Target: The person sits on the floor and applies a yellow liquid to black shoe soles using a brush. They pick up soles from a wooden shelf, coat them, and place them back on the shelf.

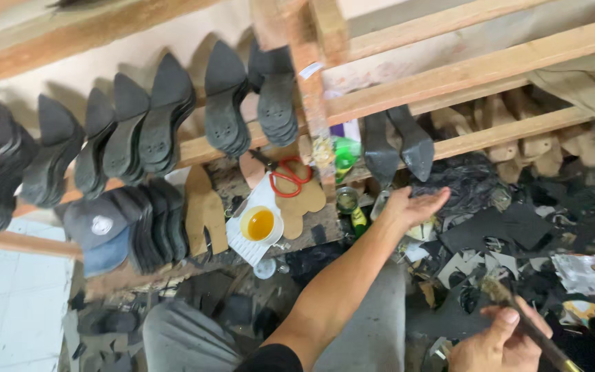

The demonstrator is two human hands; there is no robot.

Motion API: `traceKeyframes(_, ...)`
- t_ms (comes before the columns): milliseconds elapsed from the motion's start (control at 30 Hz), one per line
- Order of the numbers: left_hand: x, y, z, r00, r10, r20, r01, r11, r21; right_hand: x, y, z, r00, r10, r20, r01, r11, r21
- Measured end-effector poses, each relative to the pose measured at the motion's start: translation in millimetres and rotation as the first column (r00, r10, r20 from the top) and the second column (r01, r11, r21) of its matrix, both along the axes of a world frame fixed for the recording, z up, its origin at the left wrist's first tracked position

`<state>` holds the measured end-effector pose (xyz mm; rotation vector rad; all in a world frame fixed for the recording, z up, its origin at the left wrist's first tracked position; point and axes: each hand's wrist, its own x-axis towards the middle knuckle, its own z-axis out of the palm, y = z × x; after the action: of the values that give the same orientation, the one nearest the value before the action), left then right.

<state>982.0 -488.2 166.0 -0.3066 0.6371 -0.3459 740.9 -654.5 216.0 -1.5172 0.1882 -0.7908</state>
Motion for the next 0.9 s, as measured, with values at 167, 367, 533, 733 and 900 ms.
traceKeyframes(167, -124.0, 29.2, 31.2, 0.818, -0.346, 0.460, -0.075, 0.728, 0.681, 24.2, 65.4, 75.9, 0.952, 0.304, 0.026, -0.305, 0.942, 0.139)
traceKeyframes(367, -292.7, 161.2, 61.7, 0.942, -0.259, 0.214, -0.200, 0.078, 0.977, 4.7, 162.1, 110.2, 0.726, 0.686, 0.053, -0.681, 0.706, 0.192)
traceKeyframes(533, -424.1, 308.1, 61.6, 0.968, 0.207, 0.143, -0.102, -0.198, 0.975, -62.1, 205.4, 115.8, 0.528, 0.849, -0.015, -0.824, 0.516, 0.235)
traceKeyframes(733, -487.2, 452.7, 61.8, 0.889, 0.402, 0.219, 0.105, -0.645, 0.757, -139.9, 244.1, 114.7, 0.488, 0.857, -0.162, -0.832, 0.514, 0.211)
traceKeyframes(900, -476.1, 535.8, 82.8, 0.844, 0.537, 0.012, 0.497, -0.789, 0.363, -185.4, 261.9, 121.1, 0.567, 0.782, -0.258, -0.779, 0.611, 0.142)
